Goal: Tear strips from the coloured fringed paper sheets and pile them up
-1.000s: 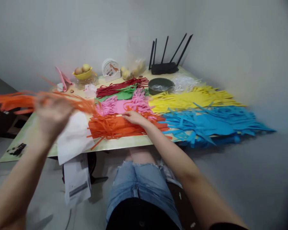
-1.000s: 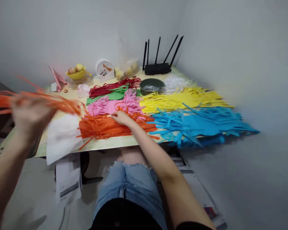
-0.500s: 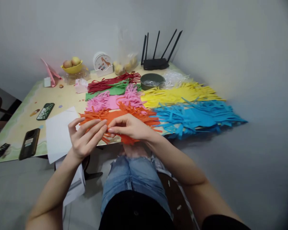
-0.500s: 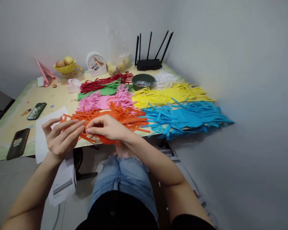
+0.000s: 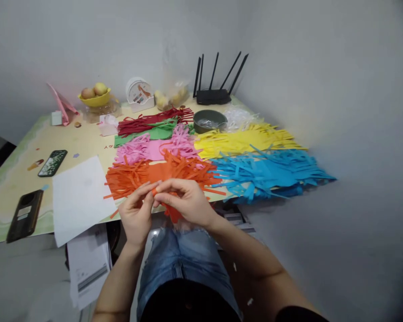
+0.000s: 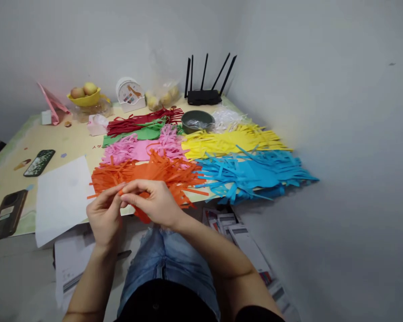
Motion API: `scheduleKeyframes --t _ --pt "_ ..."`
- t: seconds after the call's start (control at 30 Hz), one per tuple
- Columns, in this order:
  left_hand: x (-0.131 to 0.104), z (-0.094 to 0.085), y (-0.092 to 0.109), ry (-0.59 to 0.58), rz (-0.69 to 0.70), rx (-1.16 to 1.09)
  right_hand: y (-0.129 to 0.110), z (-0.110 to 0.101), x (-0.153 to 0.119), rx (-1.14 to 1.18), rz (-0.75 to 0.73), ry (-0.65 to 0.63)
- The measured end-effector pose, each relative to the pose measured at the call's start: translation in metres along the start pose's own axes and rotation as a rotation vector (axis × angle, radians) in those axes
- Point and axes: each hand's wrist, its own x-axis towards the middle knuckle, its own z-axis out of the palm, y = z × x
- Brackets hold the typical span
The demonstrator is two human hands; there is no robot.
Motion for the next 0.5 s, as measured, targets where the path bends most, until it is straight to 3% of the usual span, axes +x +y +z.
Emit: scheduleKeyframes --t 0.1,0.2,0.33,0.43,0.5 --pt "0.002 0.010 -0.009 0.029 -0.164 -0.161 0.005 0.000 0.004 -0.129 -0.052 0.125" --pt "0.007 0.023 -0.014 0.110 -0.199 -0.221 0.009 -0.002 0.007 -0.327 -0.158 0.162" --pt "0.007 0.018 -0.010 0.075 -0.206 -0.152 0.006 -0.021 0.017 -0.677 -0.376 0.000" --pt "0.006 -0.009 -0.003 -0.065 -0.232 -0.138 -0.007 -0.071 0.052 -0.872 -0.500 -0.068" --pt "0.007 -0.028 0.001 -0.144 -0.247 -0.140 -0.018 -0.126 0.094 -1.015 -0.365 0.079"
